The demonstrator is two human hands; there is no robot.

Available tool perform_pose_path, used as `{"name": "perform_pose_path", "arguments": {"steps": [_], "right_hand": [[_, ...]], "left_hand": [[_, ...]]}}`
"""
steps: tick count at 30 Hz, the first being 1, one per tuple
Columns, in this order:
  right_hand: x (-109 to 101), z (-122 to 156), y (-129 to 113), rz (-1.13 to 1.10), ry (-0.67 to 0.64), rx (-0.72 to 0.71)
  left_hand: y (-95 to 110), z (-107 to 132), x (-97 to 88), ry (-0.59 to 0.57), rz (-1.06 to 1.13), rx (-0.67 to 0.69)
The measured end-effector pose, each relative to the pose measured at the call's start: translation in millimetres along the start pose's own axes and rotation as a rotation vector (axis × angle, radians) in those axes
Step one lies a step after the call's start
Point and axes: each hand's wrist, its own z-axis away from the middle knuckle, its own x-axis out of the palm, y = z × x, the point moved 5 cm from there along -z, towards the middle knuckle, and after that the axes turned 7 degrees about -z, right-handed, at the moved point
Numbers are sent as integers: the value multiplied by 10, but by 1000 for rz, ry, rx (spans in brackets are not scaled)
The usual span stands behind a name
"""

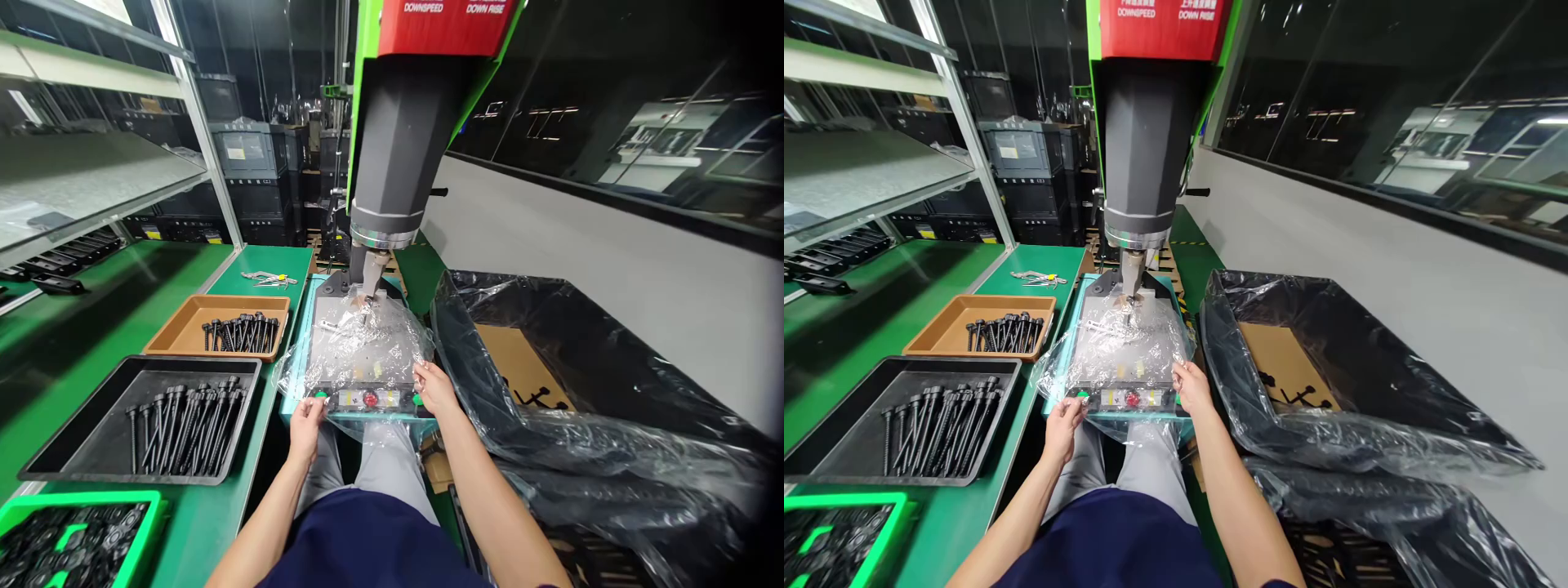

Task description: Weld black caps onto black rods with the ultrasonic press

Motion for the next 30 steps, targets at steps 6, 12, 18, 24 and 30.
{"name": "perform_pose_path", "arguments": {"steps": [6, 12, 18, 24, 30], "right_hand": [[-198, 608, 186, -86, 23, 21], [-534, 1341, 987, -74, 67, 233], [-739, 1554, 1306, 629, -383, 669], [-2, 787, 441, 992, -841, 282], [1227, -536, -488, 954, -343, -599]], "left_hand": [[415, -156, -19, -43, -15, -6], [666, -556, -5, -113, -286, 40], [412, -771, -167, -74, -761, 131], [474, -806, -203, 2, -1221, 132], [543, -786, -195, -44, -1347, 74]]}}
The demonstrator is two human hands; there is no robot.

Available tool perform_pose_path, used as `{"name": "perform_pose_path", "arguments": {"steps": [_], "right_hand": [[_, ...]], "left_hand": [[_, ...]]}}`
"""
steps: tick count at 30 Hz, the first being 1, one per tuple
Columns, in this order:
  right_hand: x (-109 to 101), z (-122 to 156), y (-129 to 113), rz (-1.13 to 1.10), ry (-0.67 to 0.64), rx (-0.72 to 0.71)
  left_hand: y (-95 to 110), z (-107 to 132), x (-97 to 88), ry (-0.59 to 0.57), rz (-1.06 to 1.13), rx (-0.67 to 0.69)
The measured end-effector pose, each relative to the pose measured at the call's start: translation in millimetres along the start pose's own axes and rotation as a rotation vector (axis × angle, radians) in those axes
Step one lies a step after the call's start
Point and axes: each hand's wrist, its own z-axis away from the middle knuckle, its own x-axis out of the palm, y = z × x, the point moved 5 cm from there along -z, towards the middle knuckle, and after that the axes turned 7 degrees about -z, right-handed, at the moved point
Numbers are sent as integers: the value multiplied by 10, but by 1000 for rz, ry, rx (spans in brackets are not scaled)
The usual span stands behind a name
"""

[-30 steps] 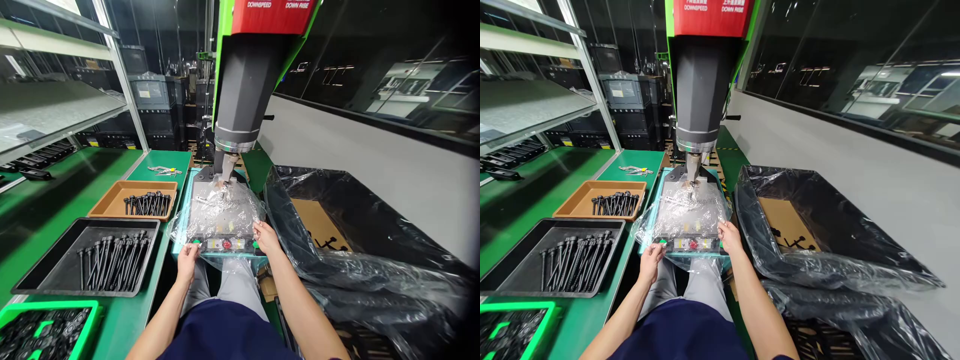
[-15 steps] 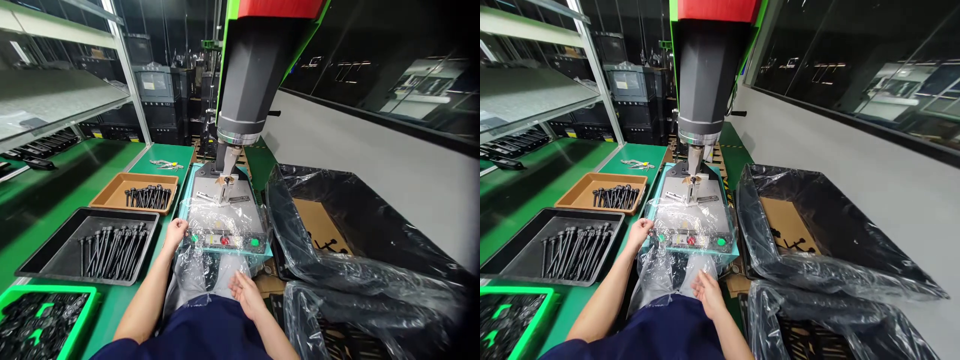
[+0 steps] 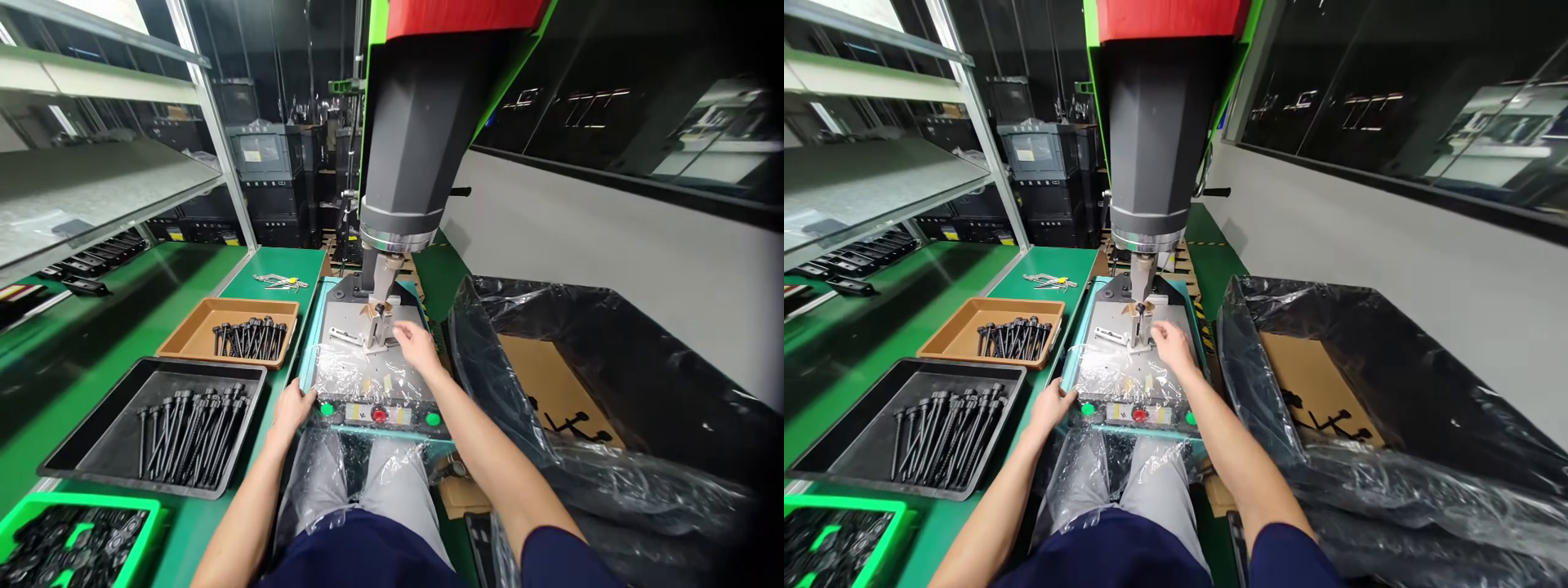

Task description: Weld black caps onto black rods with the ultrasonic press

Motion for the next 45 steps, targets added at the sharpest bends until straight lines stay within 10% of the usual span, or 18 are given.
{"name": "perform_pose_path", "arguments": {"steps": [5, 11, 15, 21, 27, 35, 45], "right_hand": [[266, -706, -103, 53, -100, -102], [252, -775, -88, 15, -124, -117], [156, -531, -104, -81, -110, -33], [253, 287, -376, -811, -162, 294], [319, 722, -743, -1077, -190, 377], [687, 805, -769, -1125, -550, 567], [518, 879, -533, -1043, -413, 544]], "left_hand": [[-64, 115, -157, 223, 212, 27], [162, 279, -401, 286, 402, 111], [555, 377, -497, 177, 596, 237], [1195, 580, -409, 7, 769, 479], [1368, 694, -411, 11, 684, 553], [1086, 931, -602, -719, 918, 417], [-460, -543, -1935, 163, 202, -68]]}}
